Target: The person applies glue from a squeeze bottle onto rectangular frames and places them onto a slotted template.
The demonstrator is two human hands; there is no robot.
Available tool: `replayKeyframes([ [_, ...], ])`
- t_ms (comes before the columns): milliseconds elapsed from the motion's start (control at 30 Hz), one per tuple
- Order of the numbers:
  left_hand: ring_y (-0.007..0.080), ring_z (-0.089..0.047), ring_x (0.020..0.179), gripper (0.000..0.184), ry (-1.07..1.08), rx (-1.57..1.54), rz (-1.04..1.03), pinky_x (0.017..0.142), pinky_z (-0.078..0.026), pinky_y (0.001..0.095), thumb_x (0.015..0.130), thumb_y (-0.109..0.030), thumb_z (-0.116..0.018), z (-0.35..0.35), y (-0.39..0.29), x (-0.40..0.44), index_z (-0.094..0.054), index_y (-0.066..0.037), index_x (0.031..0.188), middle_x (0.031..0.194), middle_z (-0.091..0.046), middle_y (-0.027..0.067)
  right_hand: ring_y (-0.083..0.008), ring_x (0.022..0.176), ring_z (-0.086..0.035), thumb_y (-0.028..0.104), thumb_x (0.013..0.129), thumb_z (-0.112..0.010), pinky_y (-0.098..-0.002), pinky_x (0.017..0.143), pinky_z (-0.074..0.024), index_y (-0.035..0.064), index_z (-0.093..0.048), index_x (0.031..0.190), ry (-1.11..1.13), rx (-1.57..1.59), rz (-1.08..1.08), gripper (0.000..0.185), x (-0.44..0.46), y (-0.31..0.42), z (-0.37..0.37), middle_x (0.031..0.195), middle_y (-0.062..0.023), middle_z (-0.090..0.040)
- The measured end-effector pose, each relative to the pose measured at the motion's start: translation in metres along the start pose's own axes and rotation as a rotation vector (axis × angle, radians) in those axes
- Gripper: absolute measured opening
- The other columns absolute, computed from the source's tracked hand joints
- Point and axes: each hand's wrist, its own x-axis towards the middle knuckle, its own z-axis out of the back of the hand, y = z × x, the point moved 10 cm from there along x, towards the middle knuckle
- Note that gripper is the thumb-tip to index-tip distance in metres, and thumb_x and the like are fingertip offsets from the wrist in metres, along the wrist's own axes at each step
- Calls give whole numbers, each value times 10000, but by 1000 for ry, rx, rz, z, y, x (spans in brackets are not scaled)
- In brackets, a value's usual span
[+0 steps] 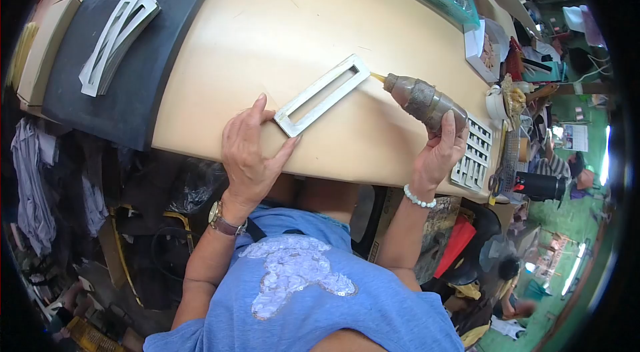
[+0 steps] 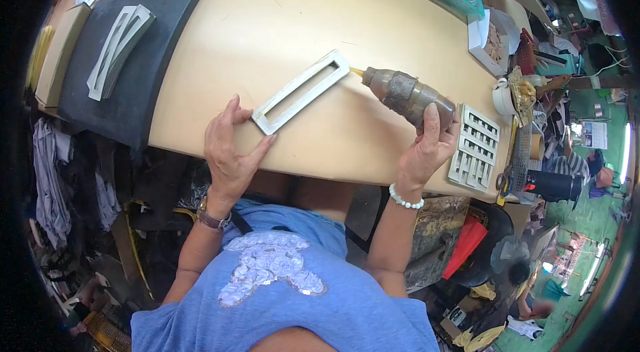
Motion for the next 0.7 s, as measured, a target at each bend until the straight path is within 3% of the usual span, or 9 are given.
replayKeyframes([
  [700, 260, -575, 914, 771, 17, 25, -8, 850, -423, 397, 644, -124, -790, -2, -1, 0, -422, -15, 1313, 968, -627, 97, -141, 903, -587, 81, 843, -668, -273, 813, -505, -24, -531, 1093, -11, -71, -54, 304, 4, -18, -2, 1001, -93, -604],
])
